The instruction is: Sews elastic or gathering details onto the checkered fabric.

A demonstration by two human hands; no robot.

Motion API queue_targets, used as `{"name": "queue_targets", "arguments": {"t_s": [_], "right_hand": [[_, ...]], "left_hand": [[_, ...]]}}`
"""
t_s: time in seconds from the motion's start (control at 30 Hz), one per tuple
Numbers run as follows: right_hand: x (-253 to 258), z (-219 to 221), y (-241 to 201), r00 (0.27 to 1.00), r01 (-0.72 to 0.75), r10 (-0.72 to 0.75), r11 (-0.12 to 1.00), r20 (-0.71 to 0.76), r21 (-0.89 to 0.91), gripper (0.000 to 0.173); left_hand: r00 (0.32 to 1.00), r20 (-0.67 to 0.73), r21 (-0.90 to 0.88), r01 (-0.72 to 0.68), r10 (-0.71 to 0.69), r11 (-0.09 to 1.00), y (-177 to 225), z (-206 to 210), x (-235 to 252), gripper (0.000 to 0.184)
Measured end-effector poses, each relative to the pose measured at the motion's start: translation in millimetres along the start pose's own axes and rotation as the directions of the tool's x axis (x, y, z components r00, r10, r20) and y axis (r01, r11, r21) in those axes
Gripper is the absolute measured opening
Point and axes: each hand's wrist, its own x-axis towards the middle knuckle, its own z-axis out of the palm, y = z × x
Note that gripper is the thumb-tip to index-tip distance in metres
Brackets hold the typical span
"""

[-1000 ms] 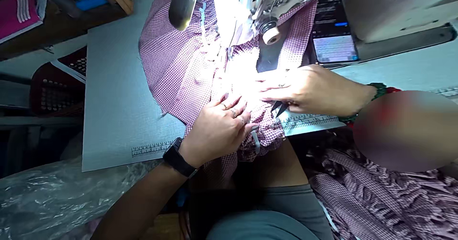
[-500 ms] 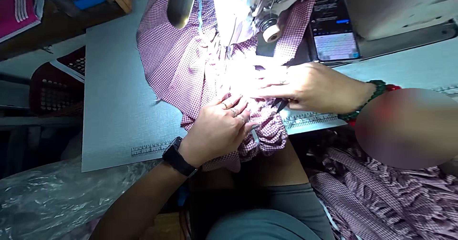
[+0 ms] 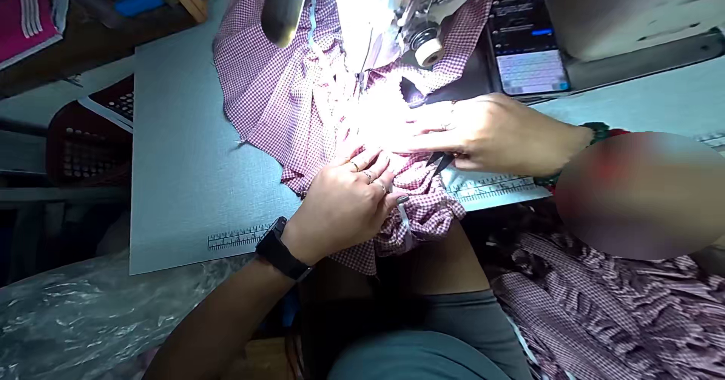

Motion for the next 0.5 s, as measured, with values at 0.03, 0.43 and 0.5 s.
{"name": "queue_targets", "arguments": {"t_s": [0.03,0.43,0.5], "right_hand": [[0.7,0.0,-0.5,1.000,0.003,-0.003,1.000,0.004,-0.005,0.043],[-0.1,-0.9,-2.3,1.000,-0.019,0.019,1.000,-0.004,0.000,0.032],[-0.5,-1.3,0.0,1.000,-0.015,0.016,1.000,0.006,-0.009,0.041]], "left_hand": [[1.000,0.003,-0.005,0.005,-0.005,1.000,0.1,0.0,0.2,0.040],[1.000,-0.025,-0.034,-0.008,0.007,0.999,-0.2,0.5,0.2,0.037],[1.000,-0.021,-0.043,-0.008,0.007,0.999,0.3,0.5,0.2,0.037]]}}
